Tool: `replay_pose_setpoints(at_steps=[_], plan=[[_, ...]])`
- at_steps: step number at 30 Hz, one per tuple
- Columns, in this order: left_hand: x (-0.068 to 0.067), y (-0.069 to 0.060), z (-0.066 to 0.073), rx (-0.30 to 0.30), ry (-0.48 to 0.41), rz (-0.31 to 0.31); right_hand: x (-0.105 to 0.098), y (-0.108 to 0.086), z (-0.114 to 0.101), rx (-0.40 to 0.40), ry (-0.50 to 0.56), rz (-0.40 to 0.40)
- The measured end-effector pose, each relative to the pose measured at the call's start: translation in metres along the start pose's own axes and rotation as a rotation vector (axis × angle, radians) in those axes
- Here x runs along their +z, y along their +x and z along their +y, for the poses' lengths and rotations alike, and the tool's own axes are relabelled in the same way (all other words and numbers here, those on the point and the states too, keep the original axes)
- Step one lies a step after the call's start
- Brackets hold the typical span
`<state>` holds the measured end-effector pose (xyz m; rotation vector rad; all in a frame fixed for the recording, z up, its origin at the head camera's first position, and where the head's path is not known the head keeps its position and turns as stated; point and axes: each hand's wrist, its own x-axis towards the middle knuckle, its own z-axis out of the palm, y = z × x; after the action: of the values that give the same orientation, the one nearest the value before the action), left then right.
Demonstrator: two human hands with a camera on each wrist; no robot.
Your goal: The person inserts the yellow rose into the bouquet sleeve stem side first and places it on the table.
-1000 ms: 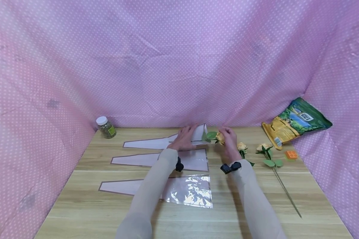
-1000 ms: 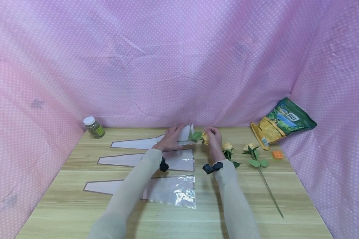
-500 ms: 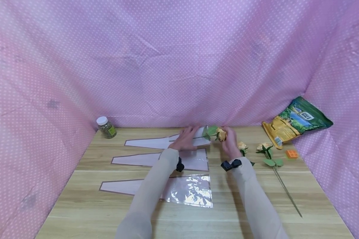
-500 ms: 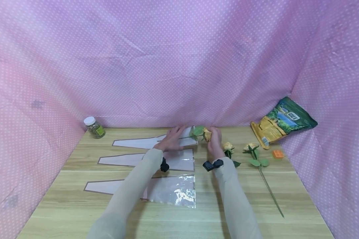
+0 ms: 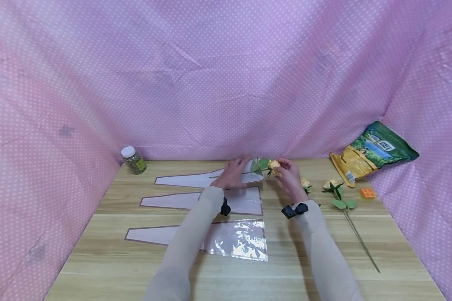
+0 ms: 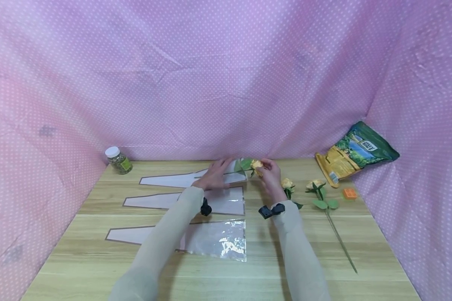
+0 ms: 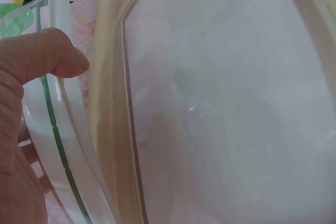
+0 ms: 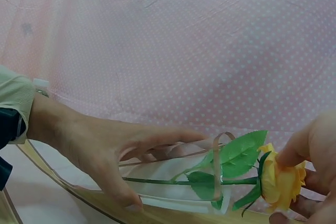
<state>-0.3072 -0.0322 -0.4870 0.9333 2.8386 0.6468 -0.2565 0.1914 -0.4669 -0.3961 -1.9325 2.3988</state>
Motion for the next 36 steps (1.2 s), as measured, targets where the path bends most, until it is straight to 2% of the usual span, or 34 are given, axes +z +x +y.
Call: replay_pose_setpoints(at_steps=[5, 9, 21, 27, 31, 36], plan=[[-0.001, -0.001, -0.001, -0.002, 0.013, -0.007, -0.002, -0.001, 0.003, -0.090, -0.061, -0.001], [-0.002, -0.002, -0.001, 0.003, 0.017, -0.008, -0.004, -0.002, 0.004, -0.128, -0.086, -0.011], [-0.005, 0.002, 0.002, 0.019, 0.023, -0.034, 0.000, -0.003, 0.005, -0.125, -0.196, -0.053], [-0.007, 0.003, 0.006, 0.033, 0.036, -0.043, 0.000, 0.002, 0.013, -0.174, -0.204, -0.063], [-0.008, 0.004, 0.007, 0.038, 0.058, -0.038, 0.004, 0.002, 0.016, -0.202, -0.211, -0.049], [-0.008, 0.005, 0.010, 0.039, 0.061, -0.038, 0.012, -0.002, 0.019, -0.202, -0.241, 0.026]])
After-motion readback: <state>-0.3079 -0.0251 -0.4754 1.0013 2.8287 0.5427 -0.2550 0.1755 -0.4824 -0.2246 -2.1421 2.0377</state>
